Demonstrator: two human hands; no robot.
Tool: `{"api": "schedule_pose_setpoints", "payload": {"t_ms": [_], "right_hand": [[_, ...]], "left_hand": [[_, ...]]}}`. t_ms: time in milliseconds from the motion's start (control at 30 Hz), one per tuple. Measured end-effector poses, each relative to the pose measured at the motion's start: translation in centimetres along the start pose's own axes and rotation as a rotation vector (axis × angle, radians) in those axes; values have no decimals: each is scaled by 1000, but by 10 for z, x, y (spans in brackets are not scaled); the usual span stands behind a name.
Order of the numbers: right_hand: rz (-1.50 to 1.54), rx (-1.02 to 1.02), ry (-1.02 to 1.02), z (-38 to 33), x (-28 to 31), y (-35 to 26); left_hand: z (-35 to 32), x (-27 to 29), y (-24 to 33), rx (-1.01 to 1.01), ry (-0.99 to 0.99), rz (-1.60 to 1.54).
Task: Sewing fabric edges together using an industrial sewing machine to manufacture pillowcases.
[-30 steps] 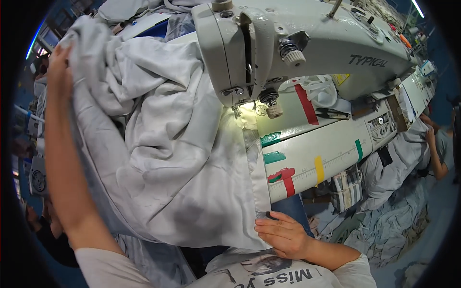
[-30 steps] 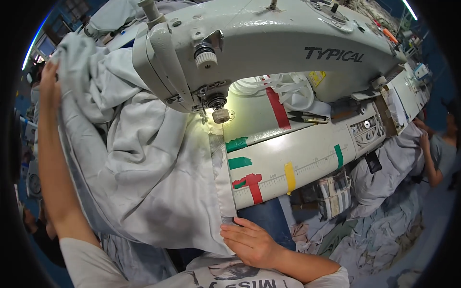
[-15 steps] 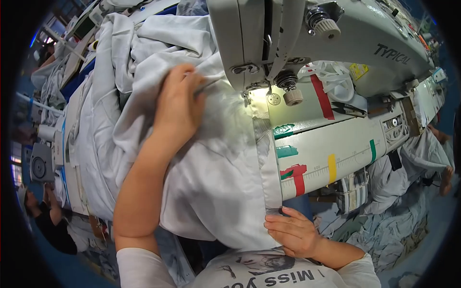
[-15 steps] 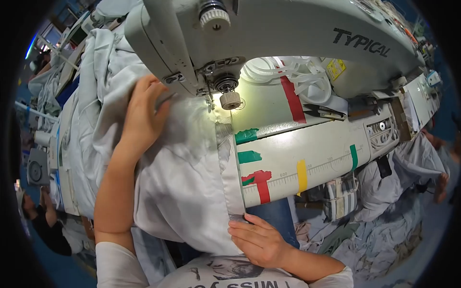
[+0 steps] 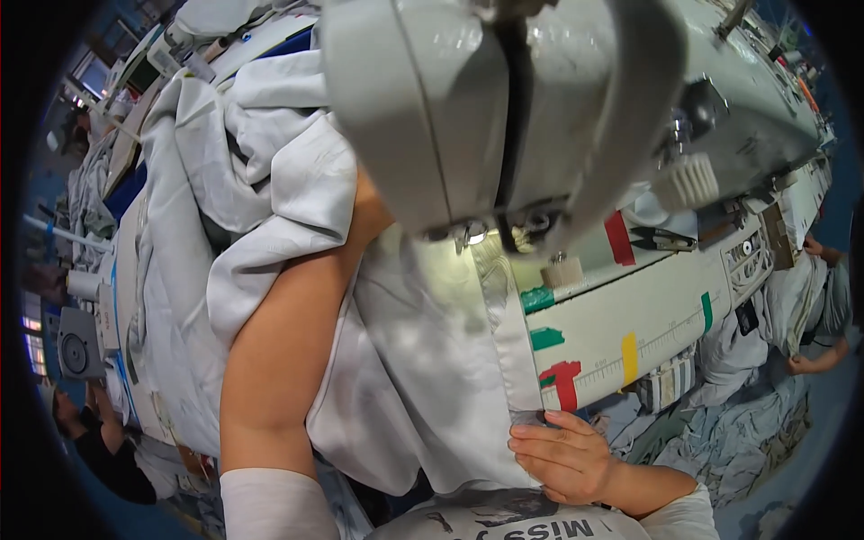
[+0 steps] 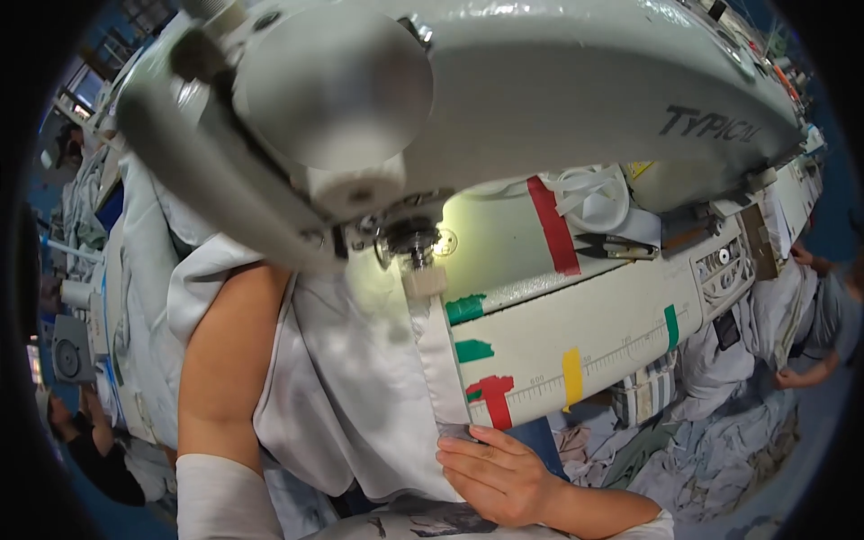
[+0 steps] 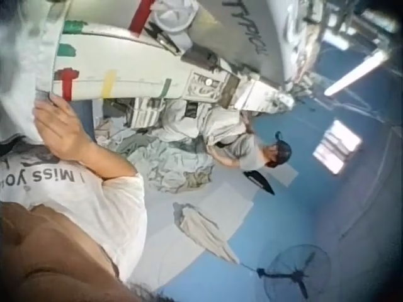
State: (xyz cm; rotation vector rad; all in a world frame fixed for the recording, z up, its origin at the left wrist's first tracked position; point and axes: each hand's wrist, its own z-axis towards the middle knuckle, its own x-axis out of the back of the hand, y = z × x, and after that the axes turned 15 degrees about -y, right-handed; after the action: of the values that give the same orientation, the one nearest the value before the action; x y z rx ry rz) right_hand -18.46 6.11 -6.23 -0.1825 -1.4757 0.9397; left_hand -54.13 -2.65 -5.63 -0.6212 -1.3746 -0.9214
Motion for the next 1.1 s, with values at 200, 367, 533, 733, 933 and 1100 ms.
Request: {"api": "schedule_pose_setpoints", "payload": {"t_ms": [200, 367, 533, 733, 933, 1100], "right_hand": [[-65, 42, 41, 39, 23, 18], [58, 16, 177, 75, 11, 38], [83, -8, 130, 85, 32, 59], [-60, -9, 36, 103, 25, 72], [-170, -120, 109, 95, 33, 51], [-241, -67, 144, 101, 33, 46]], "left_hand": [[-36, 14, -24, -24, 17, -124], [-29, 12, -42, -27, 27, -251], [1, 22, -37, -33, 34, -390], [-63, 55, -60, -9, 35, -465], [-68, 27, 25, -112, -16, -554], [-123, 14, 56, -498, -207, -353]]}}
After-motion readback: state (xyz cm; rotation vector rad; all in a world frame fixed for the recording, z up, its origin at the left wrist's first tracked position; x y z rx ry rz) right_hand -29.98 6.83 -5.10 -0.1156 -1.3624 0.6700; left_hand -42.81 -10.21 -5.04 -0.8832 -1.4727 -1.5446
